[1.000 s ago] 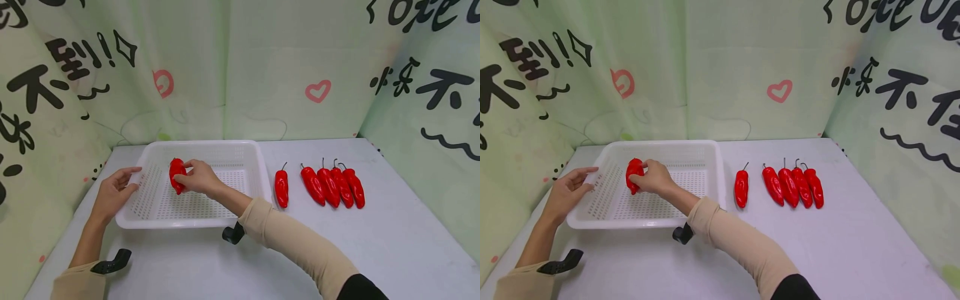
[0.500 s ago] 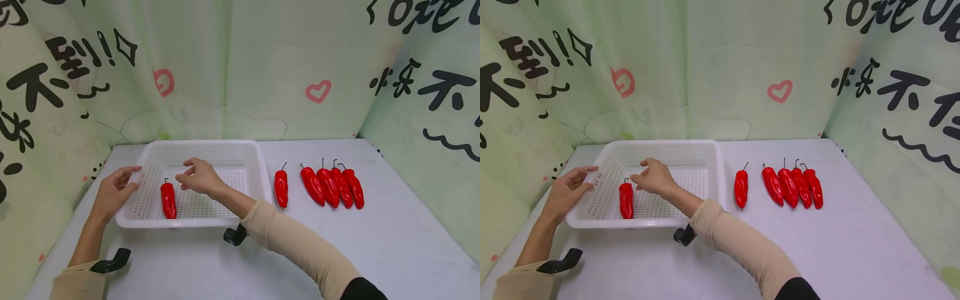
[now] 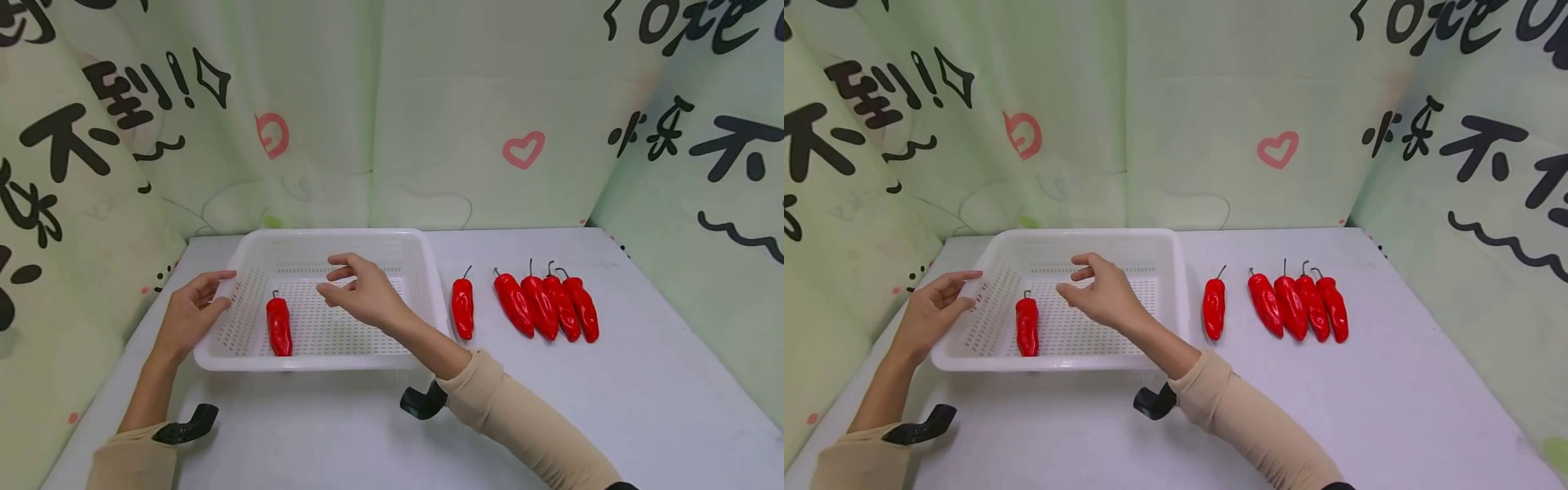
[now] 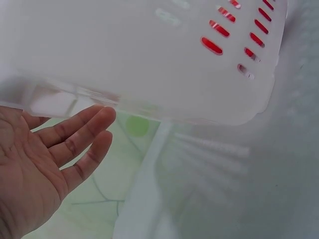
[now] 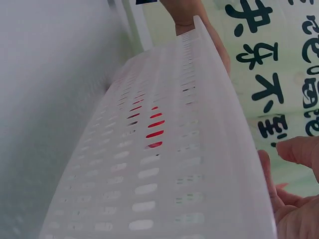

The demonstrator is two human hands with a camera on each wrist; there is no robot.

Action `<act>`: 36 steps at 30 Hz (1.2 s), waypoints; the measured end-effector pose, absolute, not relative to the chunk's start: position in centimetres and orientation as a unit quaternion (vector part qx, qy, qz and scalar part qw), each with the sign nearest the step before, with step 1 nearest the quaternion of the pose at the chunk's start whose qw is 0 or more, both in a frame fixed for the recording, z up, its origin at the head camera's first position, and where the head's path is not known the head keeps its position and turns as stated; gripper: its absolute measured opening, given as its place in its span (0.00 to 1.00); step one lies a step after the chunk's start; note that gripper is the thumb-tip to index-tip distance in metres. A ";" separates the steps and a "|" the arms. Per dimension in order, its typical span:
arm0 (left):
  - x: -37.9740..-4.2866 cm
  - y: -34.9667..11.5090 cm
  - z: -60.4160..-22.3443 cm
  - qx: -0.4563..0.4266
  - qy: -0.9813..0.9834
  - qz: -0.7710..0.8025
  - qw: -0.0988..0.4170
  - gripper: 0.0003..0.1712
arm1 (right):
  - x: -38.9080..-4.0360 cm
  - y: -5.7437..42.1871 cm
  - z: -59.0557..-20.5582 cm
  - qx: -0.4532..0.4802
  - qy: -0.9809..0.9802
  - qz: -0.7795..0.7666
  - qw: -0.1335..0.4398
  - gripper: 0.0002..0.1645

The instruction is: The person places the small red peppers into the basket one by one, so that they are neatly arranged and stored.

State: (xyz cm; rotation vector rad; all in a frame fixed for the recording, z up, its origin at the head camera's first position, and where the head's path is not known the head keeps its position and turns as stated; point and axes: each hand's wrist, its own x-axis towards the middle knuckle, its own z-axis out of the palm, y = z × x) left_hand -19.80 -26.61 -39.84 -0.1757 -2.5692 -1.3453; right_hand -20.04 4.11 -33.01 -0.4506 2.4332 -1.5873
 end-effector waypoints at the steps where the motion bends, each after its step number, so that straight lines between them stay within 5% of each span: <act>1: -19.8 -26.6 -39.8 -0.060 -0.879 -0.459 0.118 0.24 | -19.9 4.4 -33.1 -0.155 0.822 -0.540 0.095 0.35; 36: -19.7 -26.3 -39.7 -0.045 -0.871 -0.475 0.116 0.24 | -13.1 14.3 -34.0 -0.180 0.839 -0.506 -0.084 0.31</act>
